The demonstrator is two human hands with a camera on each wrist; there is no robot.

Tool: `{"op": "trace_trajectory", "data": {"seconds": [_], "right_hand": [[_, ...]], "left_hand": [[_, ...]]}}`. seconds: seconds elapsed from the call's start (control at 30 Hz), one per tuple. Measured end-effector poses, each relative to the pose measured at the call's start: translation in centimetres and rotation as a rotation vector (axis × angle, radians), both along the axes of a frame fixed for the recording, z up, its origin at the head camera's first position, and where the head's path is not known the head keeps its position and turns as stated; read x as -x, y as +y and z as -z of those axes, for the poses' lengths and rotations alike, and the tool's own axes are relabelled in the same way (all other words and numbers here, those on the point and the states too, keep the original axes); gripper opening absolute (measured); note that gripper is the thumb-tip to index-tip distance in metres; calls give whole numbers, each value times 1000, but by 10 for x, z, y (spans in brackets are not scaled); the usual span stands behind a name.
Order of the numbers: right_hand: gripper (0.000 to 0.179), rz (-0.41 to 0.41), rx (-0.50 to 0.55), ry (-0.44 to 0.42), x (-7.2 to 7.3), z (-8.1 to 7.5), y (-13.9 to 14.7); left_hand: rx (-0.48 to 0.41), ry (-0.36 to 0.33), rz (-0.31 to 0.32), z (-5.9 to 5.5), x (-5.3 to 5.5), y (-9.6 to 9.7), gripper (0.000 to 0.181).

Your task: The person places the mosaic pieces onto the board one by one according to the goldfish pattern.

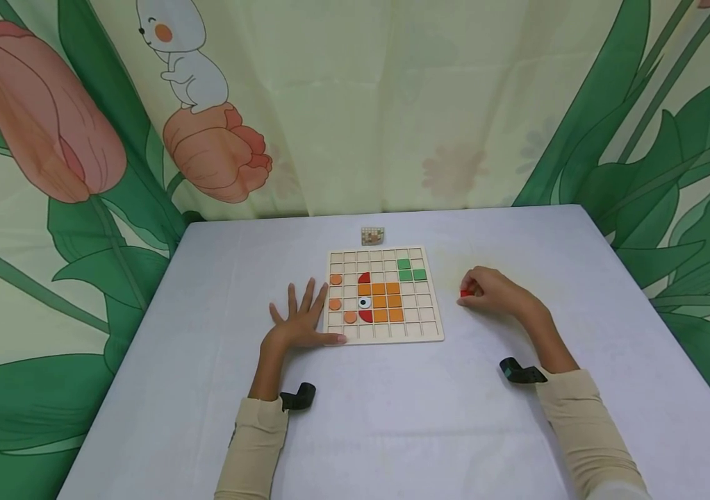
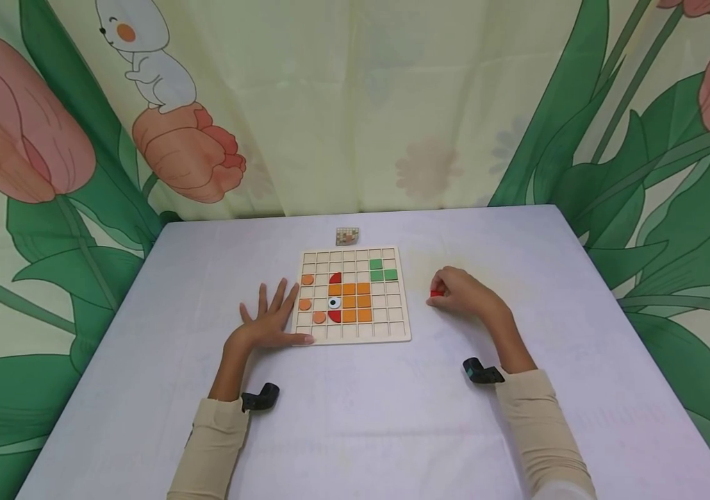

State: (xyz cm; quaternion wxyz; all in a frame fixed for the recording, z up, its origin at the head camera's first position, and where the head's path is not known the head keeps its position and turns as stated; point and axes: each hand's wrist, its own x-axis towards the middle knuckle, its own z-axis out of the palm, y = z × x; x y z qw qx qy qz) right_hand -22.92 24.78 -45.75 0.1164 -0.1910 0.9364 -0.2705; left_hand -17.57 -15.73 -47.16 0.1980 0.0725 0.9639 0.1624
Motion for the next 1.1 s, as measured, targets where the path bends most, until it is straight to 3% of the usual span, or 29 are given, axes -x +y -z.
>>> {"op": "trace_trajectory", "data": {"seconds": [0.53,1.1], "right_hand": [[25,-51,13,28,0,0,-20],[26,-197,-7,4,-7,-10,-71]], "left_hand": [[-6,2,5,1,0,0,121],[-4,-12,-2,-1,2,0,122]]}}
